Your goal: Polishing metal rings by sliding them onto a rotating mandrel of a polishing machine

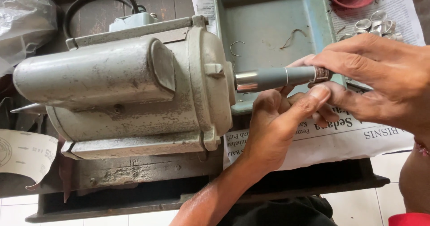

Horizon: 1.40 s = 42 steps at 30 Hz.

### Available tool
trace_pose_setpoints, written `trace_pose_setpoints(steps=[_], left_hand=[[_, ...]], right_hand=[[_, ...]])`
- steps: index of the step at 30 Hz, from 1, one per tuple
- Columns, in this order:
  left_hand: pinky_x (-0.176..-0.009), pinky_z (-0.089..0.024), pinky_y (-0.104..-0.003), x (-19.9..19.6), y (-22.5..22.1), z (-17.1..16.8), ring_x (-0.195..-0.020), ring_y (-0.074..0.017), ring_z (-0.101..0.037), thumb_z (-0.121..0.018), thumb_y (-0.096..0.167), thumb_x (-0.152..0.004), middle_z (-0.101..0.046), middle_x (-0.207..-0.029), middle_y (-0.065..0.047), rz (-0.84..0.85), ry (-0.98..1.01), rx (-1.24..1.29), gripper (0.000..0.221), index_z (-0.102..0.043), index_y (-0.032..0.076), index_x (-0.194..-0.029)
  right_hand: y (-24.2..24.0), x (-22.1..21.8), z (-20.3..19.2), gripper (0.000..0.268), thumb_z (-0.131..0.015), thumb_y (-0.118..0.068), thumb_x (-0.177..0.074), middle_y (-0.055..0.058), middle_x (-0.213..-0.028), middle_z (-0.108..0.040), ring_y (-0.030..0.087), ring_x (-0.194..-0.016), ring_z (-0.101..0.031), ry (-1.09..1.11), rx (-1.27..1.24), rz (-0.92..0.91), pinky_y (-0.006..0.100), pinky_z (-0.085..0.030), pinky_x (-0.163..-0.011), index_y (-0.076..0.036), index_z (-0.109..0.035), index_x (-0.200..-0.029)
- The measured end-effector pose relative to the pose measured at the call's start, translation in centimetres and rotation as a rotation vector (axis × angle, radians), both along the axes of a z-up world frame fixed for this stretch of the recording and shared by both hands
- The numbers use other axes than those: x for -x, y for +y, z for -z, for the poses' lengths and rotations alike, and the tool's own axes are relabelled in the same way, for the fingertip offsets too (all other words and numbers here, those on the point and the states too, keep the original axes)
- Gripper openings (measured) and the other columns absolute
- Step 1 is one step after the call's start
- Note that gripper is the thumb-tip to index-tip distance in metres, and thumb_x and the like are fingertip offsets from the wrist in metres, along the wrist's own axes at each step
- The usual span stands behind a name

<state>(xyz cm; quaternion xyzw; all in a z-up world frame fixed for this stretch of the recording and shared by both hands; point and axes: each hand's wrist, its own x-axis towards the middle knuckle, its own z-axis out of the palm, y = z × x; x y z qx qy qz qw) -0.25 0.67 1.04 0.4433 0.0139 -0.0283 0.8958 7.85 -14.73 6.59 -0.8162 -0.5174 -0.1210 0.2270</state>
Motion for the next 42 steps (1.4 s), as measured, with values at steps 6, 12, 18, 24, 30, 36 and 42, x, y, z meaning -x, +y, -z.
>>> trace_pose_setpoints(steps=[6,12,18,24,30,36,42], left_hand=[[-0.067,-0.054,-0.031,-0.4,-0.3,-0.5,-0.071,-0.0198,-0.067,-0.066,0.03,-0.091,-0.063,-0.109,-0.015,-0.047,0.041,0.096,0.074,-0.045,-0.004,-0.153],[-0.067,-0.054,-0.031,-0.4,-0.3,-0.5,-0.071,-0.0192,-0.066,-0.067,0.029,-0.091,-0.062,-0.114,-0.015,-0.036,0.037,0.112,0.071,-0.048,-0.004,-0.15],[-0.065,-0.054,-0.029,-0.3,-0.2,0.0,-0.071,-0.0186,-0.067,-0.068,0.03,-0.093,-0.066,-0.096,-0.013,-0.032,-0.01,0.119,0.072,-0.047,-0.007,-0.152],[-0.069,-0.055,-0.027,-0.1,-0.2,0.5,-0.071,-0.0157,-0.067,-0.066,0.032,-0.098,-0.07,-0.08,-0.011,-0.005,0.013,0.042,0.037,-0.065,-0.002,-0.113],[-0.069,-0.056,-0.027,-0.1,-0.2,0.5,-0.073,-0.0159,-0.067,-0.064,0.031,-0.099,-0.069,-0.087,-0.011,-0.016,-0.005,0.021,0.035,-0.065,-0.001,-0.114],[-0.065,-0.05,-0.029,-0.2,0.2,-0.7,-0.069,-0.0187,-0.063,-0.061,0.026,-0.096,-0.064,-0.119,-0.013,0.003,0.001,0.04,0.047,-0.058,-0.002,-0.134],[-0.064,-0.053,-0.024,-0.2,0.6,-0.8,-0.067,-0.0123,-0.063,-0.064,0.03,-0.091,-0.065,-0.129,-0.012,0.051,0.068,-0.009,0.068,-0.053,-0.005,-0.148]], right_hand=[[-0.1,-0.1,0.0,0.033,-0.062,-0.016,-0.105,0.017,-0.113,-0.072,0.028,-0.097,-0.069,-0.061,0.035,0.009,0.042,-0.057,-0.082,0.007,-0.073,-0.126],[0.2,-0.4,-0.2,0.031,-0.061,-0.019,-0.104,0.013,-0.108,-0.074,0.028,-0.093,-0.07,-0.068,0.033,-0.015,0.04,-0.055,-0.075,0.005,-0.074,-0.118],[1.4,-0.2,-1.4,0.031,-0.06,-0.018,-0.101,0.011,-0.114,-0.077,0.023,-0.092,-0.071,0.047,0.019,-0.024,0.034,-0.056,-0.076,0.0,-0.076,-0.12],[1.4,0.2,-1.1,0.025,-0.066,-0.022,-0.101,0.006,-0.101,-0.075,0.019,-0.078,-0.067,0.107,0.022,0.091,0.033,-0.048,-0.064,-0.011,-0.079,-0.12],[1.1,0.0,-1.0,0.023,-0.068,-0.018,-0.101,0.005,-0.095,-0.073,0.02,-0.076,-0.064,0.109,0.035,0.081,0.033,-0.046,-0.064,-0.011,-0.078,-0.12],[1.1,0.2,-1.0,0.022,-0.069,-0.017,-0.1,0.006,-0.095,-0.073,0.02,-0.079,-0.065,0.162,0.026,0.125,0.032,-0.047,-0.067,-0.012,-0.078,-0.119],[-2.6,-1.0,1.7,0.022,-0.075,-0.007,-0.097,0.017,-0.106,-0.074,0.028,-0.097,-0.07,0.174,-0.012,0.17,0.039,-0.053,-0.088,0.002,-0.075,-0.118]])
